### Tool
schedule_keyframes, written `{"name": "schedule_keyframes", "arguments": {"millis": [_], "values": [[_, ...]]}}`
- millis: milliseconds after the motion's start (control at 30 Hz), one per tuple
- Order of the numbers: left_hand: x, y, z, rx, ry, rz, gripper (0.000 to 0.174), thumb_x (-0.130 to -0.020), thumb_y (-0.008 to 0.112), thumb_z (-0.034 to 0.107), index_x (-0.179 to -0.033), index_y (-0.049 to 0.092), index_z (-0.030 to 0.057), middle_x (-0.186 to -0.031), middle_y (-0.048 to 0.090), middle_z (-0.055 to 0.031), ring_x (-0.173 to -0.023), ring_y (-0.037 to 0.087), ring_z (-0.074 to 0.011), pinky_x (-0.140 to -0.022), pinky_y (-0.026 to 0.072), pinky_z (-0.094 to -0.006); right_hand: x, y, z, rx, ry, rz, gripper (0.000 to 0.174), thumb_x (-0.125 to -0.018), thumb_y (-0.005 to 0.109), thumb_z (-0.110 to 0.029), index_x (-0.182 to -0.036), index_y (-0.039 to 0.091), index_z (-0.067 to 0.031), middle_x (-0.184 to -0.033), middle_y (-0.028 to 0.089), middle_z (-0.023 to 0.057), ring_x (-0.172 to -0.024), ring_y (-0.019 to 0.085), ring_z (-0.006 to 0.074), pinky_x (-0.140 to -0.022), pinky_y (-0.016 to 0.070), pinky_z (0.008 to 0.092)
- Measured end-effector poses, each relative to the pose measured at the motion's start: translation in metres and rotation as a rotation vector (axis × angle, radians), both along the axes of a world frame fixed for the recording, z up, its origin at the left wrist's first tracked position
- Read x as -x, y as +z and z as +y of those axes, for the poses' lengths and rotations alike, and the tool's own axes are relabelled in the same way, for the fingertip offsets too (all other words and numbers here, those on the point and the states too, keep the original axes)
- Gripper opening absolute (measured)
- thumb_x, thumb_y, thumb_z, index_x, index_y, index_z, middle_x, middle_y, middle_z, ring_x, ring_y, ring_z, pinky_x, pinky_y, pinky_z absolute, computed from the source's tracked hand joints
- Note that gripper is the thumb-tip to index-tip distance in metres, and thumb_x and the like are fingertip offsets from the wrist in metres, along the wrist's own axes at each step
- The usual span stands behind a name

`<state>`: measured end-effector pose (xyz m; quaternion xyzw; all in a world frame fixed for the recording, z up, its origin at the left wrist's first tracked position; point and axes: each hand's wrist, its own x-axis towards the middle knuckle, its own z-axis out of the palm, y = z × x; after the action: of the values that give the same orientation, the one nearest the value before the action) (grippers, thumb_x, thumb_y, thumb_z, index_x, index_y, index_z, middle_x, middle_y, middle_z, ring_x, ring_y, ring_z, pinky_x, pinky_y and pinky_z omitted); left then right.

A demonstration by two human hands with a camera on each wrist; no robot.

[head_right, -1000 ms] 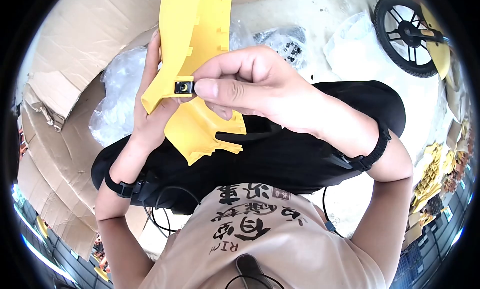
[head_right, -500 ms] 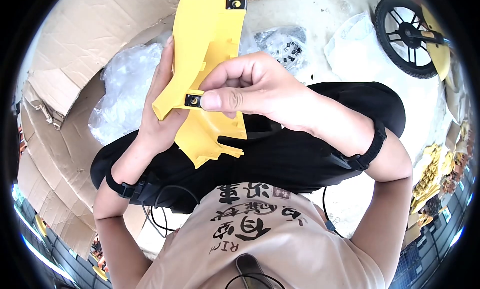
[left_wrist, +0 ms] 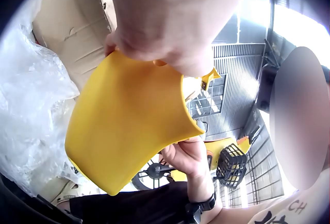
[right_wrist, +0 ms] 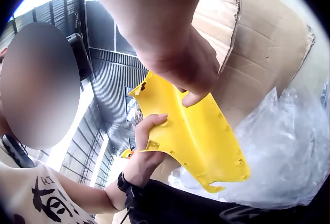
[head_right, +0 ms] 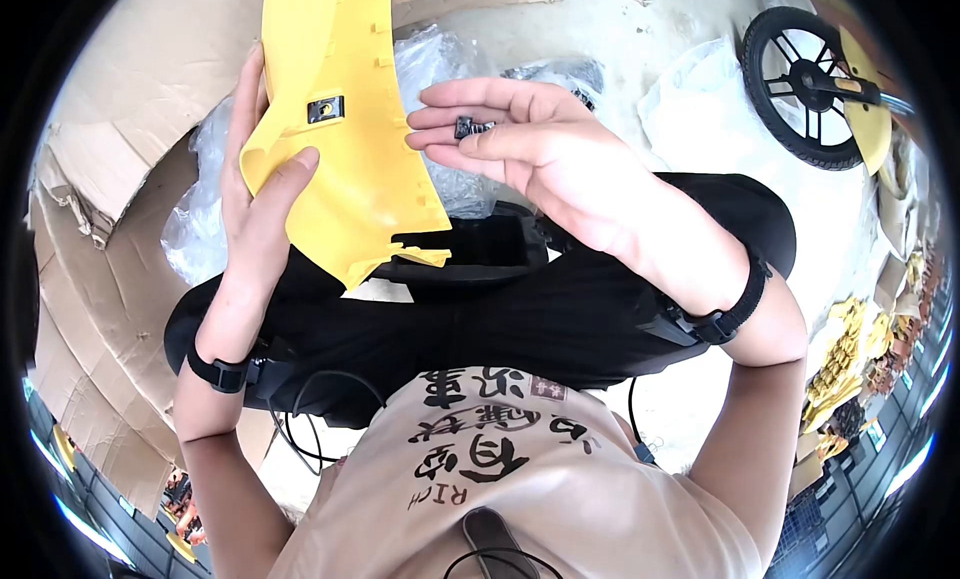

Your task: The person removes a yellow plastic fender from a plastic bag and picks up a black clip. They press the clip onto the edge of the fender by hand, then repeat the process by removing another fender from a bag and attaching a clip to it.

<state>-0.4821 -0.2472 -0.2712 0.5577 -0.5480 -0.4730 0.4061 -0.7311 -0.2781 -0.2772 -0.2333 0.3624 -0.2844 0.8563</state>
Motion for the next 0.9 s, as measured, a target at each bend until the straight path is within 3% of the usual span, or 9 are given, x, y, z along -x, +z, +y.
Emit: {"name": "schedule_keyframes", "arguments": {"millis": [167, 400, 500, 567, 600, 667, 700, 767, 900], "values": [[0.002, 0.001, -0.003, 0.015, 0.000, 0.025, 0.083, -0.083, 0.056, 0.009, -0.157, 0.019, 0.0055, -0.148, 0.040, -0.0188, -0.134, 0.044, -0.0243, -0.112, 0.0336, -0.0350, 0.001, 0.002, -0.001, 0.109, 0.111, -0.046, 0.043, -0.099, 0.050, 0.000, -0.141, 0.044, 0.0061, -0.135, 0.057, 0.0206, -0.126, 0.057, 0.0273, -0.111, 0.0429, 0.0351], [0.002, 0.003, -0.003, -0.003, 0.025, 0.062, 0.082, -0.083, 0.055, 0.008, -0.157, 0.019, 0.0053, -0.149, 0.039, -0.0185, -0.134, 0.045, -0.0244, -0.111, 0.0350, -0.0350, -0.001, 0.006, 0.000, 0.149, 0.104, -0.024, 0.042, -0.101, 0.053, -0.009, -0.141, 0.047, 0.0036, -0.136, 0.056, 0.0206, -0.120, 0.061, 0.0236, -0.103, 0.0503, 0.0303], [0.000, 0.003, -0.002, -0.073, 0.072, 0.115, 0.082, -0.084, 0.056, 0.008, -0.157, 0.019, 0.0053, -0.148, 0.041, -0.0178, -0.133, 0.046, -0.0238, -0.110, 0.0372, -0.0355, -0.001, 0.006, -0.001, 0.141, 0.059, 0.017, 0.040, -0.103, 0.051, -0.017, -0.138, 0.049, 0.0033, -0.130, 0.061, 0.0196, -0.112, 0.066, 0.0218, -0.097, 0.0544, 0.0281], [-0.008, -0.003, -0.002, -0.116, 0.007, 0.182, 0.081, -0.085, 0.056, 0.009, -0.157, 0.020, 0.0054, -0.146, 0.045, -0.0169, -0.132, 0.047, -0.0230, -0.109, 0.0385, -0.0354, 0.004, 0.006, -0.004, 0.064, 0.077, 0.036, 0.039, -0.105, 0.050, -0.025, -0.127, 0.054, 0.0068, -0.114, 0.067, 0.0187, -0.108, 0.067, 0.0253, -0.096, 0.0547, 0.0327], [-0.007, -0.002, -0.002, -0.114, 0.007, 0.181, 0.081, -0.085, 0.056, 0.009, -0.157, 0.020, 0.0054, -0.146, 0.045, -0.0169, -0.132, 0.047, -0.0230, -0.109, 0.0385, -0.0354, 0.004, 0.006, -0.004, 0.066, 0.076, 0.034, 0.039, -0.105, 0.050, -0.025, -0.127, 0.054, 0.0068, -0.114, 0.067, 0.0187, -0.108, 0.067, 0.0253, -0.096, 0.0547, 0.0327], [-0.004, 0.001, -0.001, -0.259, -0.002, 0.325, 0.077, -0.085, 0.056, 0.003, -0.156, 0.026, 0.0067, -0.141, 0.050, -0.0144, -0.127, 0.050, -0.0178, -0.105, 0.0414, -0.0316, 0.006, 0.006, -0.003, 0.055, 0.116, 0.069, 0.038, -0.105, 0.049, -0.030, -0.119, 0.059, 0.0033, -0.095, 0.068, 0.0099, -0.091, 0.068, 0.0171, -0.082, 0.0560, 0.0270], [-0.004, 0.000, 0.000, -0.259, -0.003, 0.327, 0.077, -0.085, 0.056, 0.003, -0.156, 0.026, 0.0067, -0.141, 0.050, -0.0144, -0.127, 0.050, -0.0178, -0.105, 0.0414, -0.0316, 0.006, 0.006, -0.003, 0.054, 0.115, 0.071, 0.038, -0.105, 0.049, -0.030, -0.119, 0.059, 0.0033, -0.095, 0.068, 0.0099, -0.091, 0.068, 0.0171, -0.082, 0.0560, 0.0270], [-0.004, -0.002, 0.003, -0.418, -0.044, 0.342, 0.076, -0.085, 0.057, 0.006, -0.155, 0.028, 0.0052, -0.142, 0.049, -0.0144, -0.128, 0.050, -0.0189, -0.107, 0.0394, -0.0316, 0.006, 0.006, -0.003, 0.089, 0.112, 0.056, 0.035, -0.105, 0.050, -0.032, -0.114, 0.063, -0.0005, -0.082, 0.063, 0.0022, -0.075, 0.061, 0.0095, -0.070, 0.0503, 0.0217], [-0.004, -0.006, 0.005, -0.641, -0.071, 0.360, 0.072, -0.086, 0.058, 0.015, -0.152, 0.032, 0.0029, -0.137, 0.054, -0.0133, -0.127, 0.051, -0.0212, -0.108, 0.0376, -0.0330, 0.004, 0.007, -0.003, 0.162, 0.169, 0.131, 0.034, -0.106, 0.046, -0.036, -0.113, 0.062, -0.0073, -0.074, 0.053, -0.0039, -0.063, 0.047, 0.0049, -0.059, 0.0385, 0.0174]]}}
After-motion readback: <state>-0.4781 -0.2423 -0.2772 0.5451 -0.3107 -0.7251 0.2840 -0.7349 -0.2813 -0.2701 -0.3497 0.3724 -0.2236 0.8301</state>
